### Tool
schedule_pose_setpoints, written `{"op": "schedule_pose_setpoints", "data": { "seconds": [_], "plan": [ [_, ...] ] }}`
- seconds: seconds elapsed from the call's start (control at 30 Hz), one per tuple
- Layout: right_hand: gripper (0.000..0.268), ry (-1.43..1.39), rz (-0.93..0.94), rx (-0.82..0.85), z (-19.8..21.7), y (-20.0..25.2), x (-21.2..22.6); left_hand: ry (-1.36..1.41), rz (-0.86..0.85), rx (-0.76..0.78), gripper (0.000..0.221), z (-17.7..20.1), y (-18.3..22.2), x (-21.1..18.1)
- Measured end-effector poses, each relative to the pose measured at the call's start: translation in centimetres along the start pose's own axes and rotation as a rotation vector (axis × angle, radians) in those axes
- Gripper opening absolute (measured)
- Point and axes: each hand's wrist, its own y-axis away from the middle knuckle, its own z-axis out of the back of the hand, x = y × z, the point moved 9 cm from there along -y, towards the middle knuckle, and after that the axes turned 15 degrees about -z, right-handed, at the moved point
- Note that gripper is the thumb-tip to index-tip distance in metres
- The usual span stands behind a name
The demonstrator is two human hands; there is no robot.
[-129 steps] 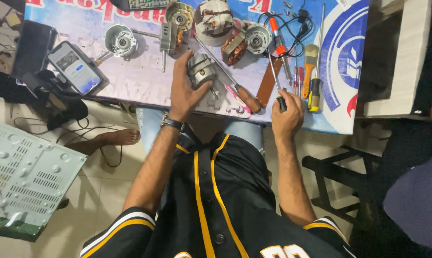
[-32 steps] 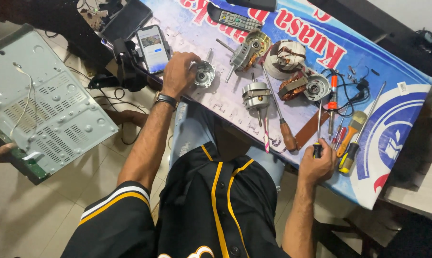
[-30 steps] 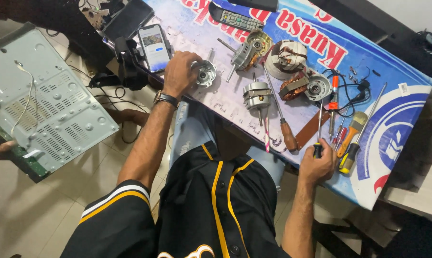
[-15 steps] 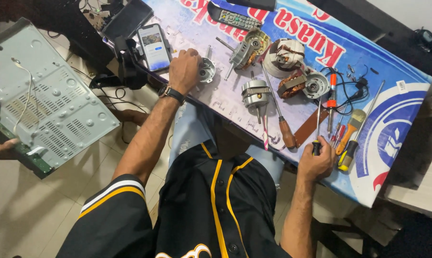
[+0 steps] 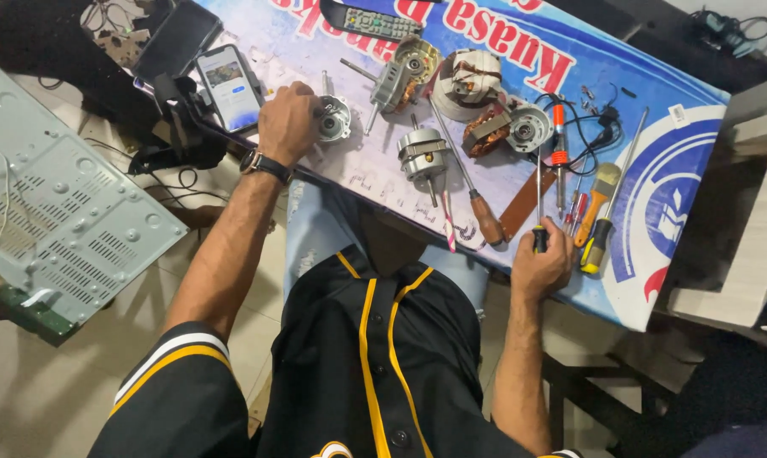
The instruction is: A person is disassembling and adjusting the housing and internal components of a small electric motor at a repair bench.
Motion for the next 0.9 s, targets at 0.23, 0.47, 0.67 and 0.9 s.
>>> {"op": "schedule_pose_setpoints", "data": {
  "seconds": [0.23, 0.47, 0.67, 0.9],
  "plan": [
    [0.027, 0.025, -0.033, 0.046, -0.4, 0.0, -0.2, -0.019, -0.036, -0.056, 0.016, -0.7, 0.0, 1.0],
    [0.028, 0.021, -0.008, 0.026, -0.2, 0.1, -0.2, 0.041, -0.002, 0.037, 0.015, -1.0, -0.5, 0.8],
    [0.029, -0.022, 0.051, -0.006, 0.4, 0.2, 0.8, 0.026, -0.074, 0.020, 0.013, 0.0, -1.1, 0.2],
    [0.029, -0.053, 0.061, -0.005, 0.1, 0.3, 0.3, 0.109, -0.006, 0.071, 0.011, -2.0, -1.3, 1.5]
  ]
}}
